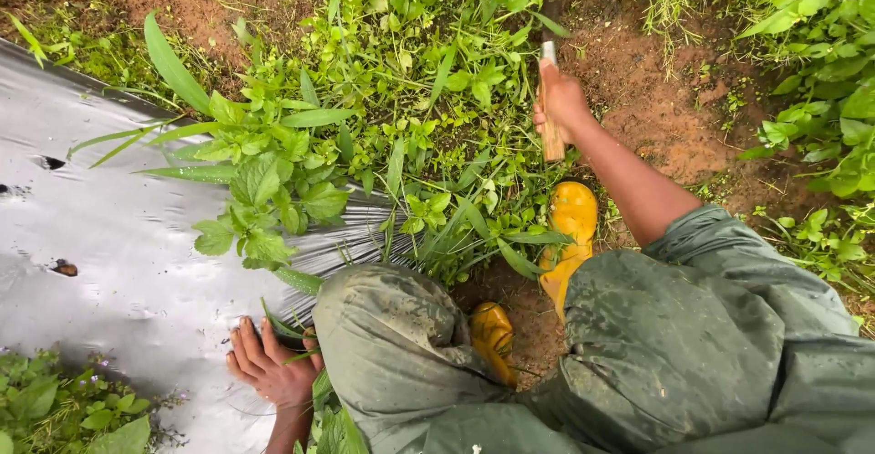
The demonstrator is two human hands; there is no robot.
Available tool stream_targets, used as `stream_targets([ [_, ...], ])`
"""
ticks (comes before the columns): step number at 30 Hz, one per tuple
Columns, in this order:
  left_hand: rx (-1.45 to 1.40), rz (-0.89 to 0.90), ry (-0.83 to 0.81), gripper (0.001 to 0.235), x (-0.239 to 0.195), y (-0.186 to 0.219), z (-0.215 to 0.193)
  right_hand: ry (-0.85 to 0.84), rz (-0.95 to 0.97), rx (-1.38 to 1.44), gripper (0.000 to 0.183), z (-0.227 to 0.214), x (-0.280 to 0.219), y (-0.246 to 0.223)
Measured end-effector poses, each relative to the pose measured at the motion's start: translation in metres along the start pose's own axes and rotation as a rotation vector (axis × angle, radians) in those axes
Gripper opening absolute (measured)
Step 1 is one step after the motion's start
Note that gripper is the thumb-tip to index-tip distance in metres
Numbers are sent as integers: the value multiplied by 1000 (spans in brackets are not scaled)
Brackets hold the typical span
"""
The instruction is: Using a hand sickle to cut and clear weeds growing between rows of crops in a field.
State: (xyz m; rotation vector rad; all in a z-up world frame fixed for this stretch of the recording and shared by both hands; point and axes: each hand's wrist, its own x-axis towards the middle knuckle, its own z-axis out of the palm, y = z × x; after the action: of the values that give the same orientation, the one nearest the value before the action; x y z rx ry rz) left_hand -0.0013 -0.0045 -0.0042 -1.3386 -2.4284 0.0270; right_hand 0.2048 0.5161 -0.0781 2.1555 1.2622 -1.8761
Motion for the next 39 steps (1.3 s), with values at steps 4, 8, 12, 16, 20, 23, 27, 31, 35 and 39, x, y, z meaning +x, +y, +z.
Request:
stream_targets([
  [4, -3, 3, -9, 62, 4, 2, -3, -265, -134, -340, 39, -15, -18, 36],
  [8, 8, 3, 9, 61, 5, 1, -2, -463, -47, -708, 33, -27, -63, 28],
  [12, 7, 1, 10, 62, 1, 0, 0, -251, -102, -395, 38, -40, -32, 27],
  [16, 15, 8, 10, 63, 1, -1, -1, -62, -18, -243, 40, -49, -25, 37],
  [20, 2, 8, 5, 61, 1, -1, -4, -278, -60, -569, 33, -68, -37, 70],
  [23, 8, 10, 17, 61, 3, 3, 0, -186, -21, -459, 29, -69, -33, 56],
  [27, 7, 12, 5, 65, 0, 0, -1, -29, 18, -85, 38, -63, -4, 44],
  [31, 2, 7, -8, 63, 4, 2, -5, -177, 75, -325, 31, -63, -38, 66],
  [35, 0, 4, 11, 62, 3, 2, -1, -291, 25, -477, 38, -82, -47, 54],
  [39, -7, 6, 14, 61, 0, 1, -1, -83, 47, -149, 33, -63, -5, 51],
])
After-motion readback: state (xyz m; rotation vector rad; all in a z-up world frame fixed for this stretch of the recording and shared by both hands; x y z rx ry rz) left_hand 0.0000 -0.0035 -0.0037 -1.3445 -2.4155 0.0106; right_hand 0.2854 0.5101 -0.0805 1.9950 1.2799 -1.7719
